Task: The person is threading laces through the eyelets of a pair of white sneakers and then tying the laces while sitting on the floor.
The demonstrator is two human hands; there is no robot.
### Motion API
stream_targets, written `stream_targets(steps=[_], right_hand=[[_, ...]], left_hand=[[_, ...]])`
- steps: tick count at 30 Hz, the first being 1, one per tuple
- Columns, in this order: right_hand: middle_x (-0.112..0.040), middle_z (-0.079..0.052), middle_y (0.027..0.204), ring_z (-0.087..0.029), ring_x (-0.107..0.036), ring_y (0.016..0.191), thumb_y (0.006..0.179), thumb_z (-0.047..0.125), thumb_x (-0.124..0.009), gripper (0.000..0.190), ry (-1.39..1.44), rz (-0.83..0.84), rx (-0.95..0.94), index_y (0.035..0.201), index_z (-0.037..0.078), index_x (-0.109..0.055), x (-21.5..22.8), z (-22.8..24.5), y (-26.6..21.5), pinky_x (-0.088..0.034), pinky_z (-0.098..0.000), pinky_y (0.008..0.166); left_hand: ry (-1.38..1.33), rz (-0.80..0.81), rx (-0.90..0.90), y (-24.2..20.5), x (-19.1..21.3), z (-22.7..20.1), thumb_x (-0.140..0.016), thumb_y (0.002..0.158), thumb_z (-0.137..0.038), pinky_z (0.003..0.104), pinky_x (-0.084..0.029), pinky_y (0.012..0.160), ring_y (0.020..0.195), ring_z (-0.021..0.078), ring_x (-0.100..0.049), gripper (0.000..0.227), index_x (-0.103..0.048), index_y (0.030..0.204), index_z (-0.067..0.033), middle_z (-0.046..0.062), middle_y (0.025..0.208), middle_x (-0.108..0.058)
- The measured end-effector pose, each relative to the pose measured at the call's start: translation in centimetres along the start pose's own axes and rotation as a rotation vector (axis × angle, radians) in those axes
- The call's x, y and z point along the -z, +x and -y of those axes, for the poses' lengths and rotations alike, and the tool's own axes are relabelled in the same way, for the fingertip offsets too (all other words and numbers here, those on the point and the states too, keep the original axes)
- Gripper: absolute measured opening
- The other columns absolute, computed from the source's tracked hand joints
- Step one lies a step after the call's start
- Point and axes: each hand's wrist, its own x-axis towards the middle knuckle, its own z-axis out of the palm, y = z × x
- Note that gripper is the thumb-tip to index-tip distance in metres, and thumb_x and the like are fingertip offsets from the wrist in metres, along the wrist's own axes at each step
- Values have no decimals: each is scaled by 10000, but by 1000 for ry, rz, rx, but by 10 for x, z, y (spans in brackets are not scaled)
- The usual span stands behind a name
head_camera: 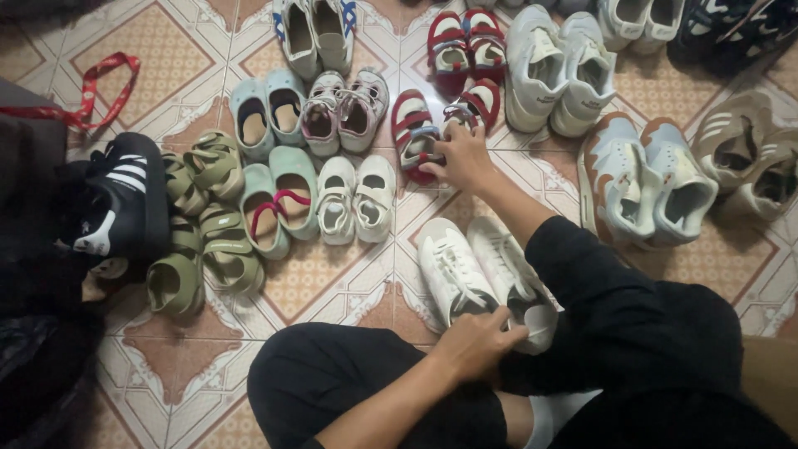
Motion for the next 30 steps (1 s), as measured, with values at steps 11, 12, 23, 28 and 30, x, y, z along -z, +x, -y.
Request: stream_targets(steps=[11, 12, 23, 28, 30], right_hand=[[-610, -100, 1011, -253, -529, 827, 920, 638, -691, 483, -111, -147, -61, 992, 176, -814, -4, -7, 4, -334, -516, 933], [-644, -93, 975, -248, -545, 780, 927, 659, -674, 506, -145, -119, -86, 1024, 180, -808, -1, -7, 4, -344, -502, 909], [-660, -172, 1180, -376, -691, 1086, 944, 507, -717, 480, -9, -39, -303, 1288, 177, -660, 2, -20, -11, -387, -614, 929], [-637, -156, 1042, -396, -667, 1040, 936, 383, -759, 488, 541, -213, -199, 1318, 134, -584, 32, -10, -77, -493, -547, 905], [-650, -190, 1032, -429, -666, 1040, 937, 329, -766, 416, 580, -219, -121, 1237, 81, -619, 38, -2, -132, -497, -542, 918]], left_hand=[[62, -163, -11, 1, -2, 5, -637, 901, -112, 412, -459, 470, 570, 264, -598, 242, -622, 1140, -150, 122, 955, -526], [125, -178, -29, 3, -2, 9, -643, 901, -97, 379, -471, 462, 561, 233, -608, 222, -641, 1118, -144, 112, 951, -544], [378, -259, -77, 15, -19, 73, -582, 999, -226, 348, -549, 529, 674, 203, -723, 118, -636, 1080, -292, -4, 946, -581], [355, -79, -8, 27, -17, 92, -610, 986, -193, 350, -576, 654, 809, 241, -744, 136, -675, 1101, -223, 39, 1039, -627], [359, -26, -15, 27, -12, 85, -601, 981, -165, 360, -583, 675, 837, 249, -748, 213, -682, 1166, -234, 47, 1053, -630]])
